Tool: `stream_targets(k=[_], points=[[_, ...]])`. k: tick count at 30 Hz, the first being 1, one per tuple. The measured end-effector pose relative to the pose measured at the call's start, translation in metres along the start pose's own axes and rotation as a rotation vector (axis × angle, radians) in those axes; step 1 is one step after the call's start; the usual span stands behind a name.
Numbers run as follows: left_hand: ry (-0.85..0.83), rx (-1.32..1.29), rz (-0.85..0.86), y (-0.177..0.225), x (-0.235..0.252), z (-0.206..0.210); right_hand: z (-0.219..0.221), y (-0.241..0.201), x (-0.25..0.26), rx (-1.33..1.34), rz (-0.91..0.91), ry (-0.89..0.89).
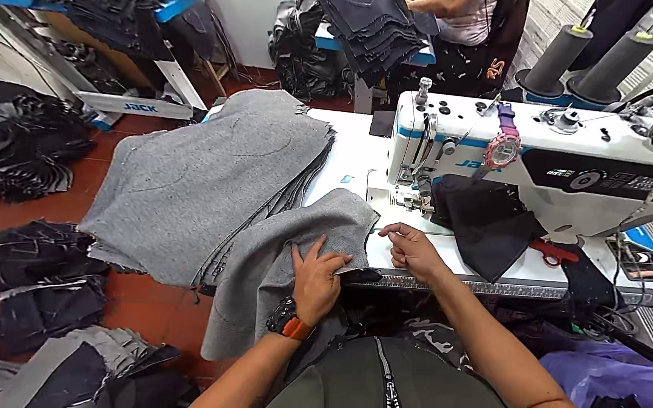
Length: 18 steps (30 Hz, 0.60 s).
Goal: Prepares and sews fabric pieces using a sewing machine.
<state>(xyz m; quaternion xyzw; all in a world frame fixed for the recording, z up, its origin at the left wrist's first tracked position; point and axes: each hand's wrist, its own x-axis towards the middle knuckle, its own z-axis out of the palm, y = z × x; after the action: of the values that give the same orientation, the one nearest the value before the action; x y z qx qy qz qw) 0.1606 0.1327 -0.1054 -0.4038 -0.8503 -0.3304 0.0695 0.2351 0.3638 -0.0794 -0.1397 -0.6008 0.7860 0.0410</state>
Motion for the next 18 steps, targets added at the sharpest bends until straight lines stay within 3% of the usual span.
stream_targets(k=[9,12,15,18], points=[[0.018,0.005,-0.015,-0.005,0.014,0.000,-0.018,-0.008,0.009,-0.301,-0.004,0.014],[0.031,0.022,0.031,-0.007,0.011,0.003,-0.035,-0.029,-0.023,-0.721,-0.089,0.093],[0.006,0.011,0.105,-0.012,0.006,0.003,-0.073,-0.055,-0.082,-1.101,-0.381,0.547],[-0.035,-0.017,0.146,-0.017,0.002,0.000,-0.144,-0.072,-0.125,-1.269,-0.357,0.989]])
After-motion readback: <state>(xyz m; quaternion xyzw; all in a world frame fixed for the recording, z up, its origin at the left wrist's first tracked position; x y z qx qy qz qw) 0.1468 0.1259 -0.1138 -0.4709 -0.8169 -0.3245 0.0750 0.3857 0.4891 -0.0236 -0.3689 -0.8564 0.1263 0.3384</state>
